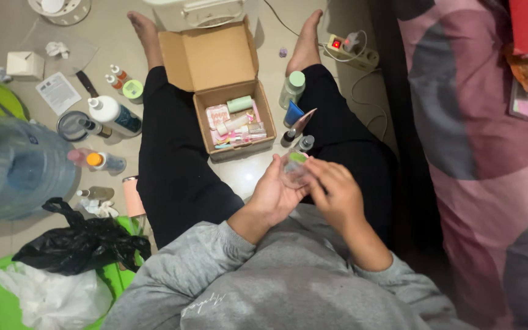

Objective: The person sits on the floor and empties a white plastic bin, removing a cardboard box and other items. They then open the cardboard box and remove various cosmetic bottles and tubes, placing them on the floor beside them.

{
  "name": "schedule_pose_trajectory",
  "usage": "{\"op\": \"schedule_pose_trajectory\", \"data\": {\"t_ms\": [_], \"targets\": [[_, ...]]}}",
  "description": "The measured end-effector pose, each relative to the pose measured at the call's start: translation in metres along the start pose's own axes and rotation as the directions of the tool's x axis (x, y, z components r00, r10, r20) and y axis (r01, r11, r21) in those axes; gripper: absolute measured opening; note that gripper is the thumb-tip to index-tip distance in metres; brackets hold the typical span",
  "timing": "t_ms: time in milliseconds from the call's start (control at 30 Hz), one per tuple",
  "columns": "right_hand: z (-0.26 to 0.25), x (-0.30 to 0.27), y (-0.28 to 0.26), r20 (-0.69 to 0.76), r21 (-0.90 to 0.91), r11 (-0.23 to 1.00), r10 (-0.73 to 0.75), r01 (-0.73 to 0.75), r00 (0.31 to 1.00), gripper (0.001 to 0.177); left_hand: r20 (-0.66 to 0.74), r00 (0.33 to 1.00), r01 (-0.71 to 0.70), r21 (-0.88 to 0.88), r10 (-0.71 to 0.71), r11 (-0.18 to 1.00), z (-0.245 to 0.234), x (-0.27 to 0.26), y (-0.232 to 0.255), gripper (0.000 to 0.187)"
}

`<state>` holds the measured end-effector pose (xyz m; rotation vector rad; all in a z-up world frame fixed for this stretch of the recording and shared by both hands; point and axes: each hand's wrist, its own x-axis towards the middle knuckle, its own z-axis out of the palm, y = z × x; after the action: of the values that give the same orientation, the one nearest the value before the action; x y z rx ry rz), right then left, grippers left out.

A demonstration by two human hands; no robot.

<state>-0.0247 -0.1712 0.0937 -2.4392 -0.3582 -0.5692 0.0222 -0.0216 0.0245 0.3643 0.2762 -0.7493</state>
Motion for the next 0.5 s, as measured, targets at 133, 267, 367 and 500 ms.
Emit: {"op": "schedule_pose_trajectory", "data": {"t_ms": [133, 267, 367, 500], "targets": [[0.004, 0.002, -0.015, 0.1, -0.031, 0.999, -0.014, 0.018, 0.995, 0.04, 0.238, 0.969, -0.051, -0.073, 0.067, 0.996, -0.016, 0.004, -0.003, 0.066], [0.012, 0.007, -0.024, 0.107, -0.035, 0.997, -0.064, 0.068, 0.992, 0.039, 0.11, 0.992, -0.064, -0.005, 0.064, 0.998, -0.022, 0.0, 0.006, 0.07], [0.021, 0.01, -0.031, 0.099, -0.055, 0.992, -0.109, 0.115, 0.989, 0.039, 0.079, 0.996, -0.04, 0.073, 0.035, 0.997, -0.02, -0.008, 0.016, 0.072], [0.033, 0.015, -0.04, 0.094, -0.088, 0.986, -0.133, 0.141, 0.987, 0.042, 0.07, 0.997, -0.018, 0.088, 0.012, 0.996, -0.024, -0.02, 0.027, 0.07]]}}
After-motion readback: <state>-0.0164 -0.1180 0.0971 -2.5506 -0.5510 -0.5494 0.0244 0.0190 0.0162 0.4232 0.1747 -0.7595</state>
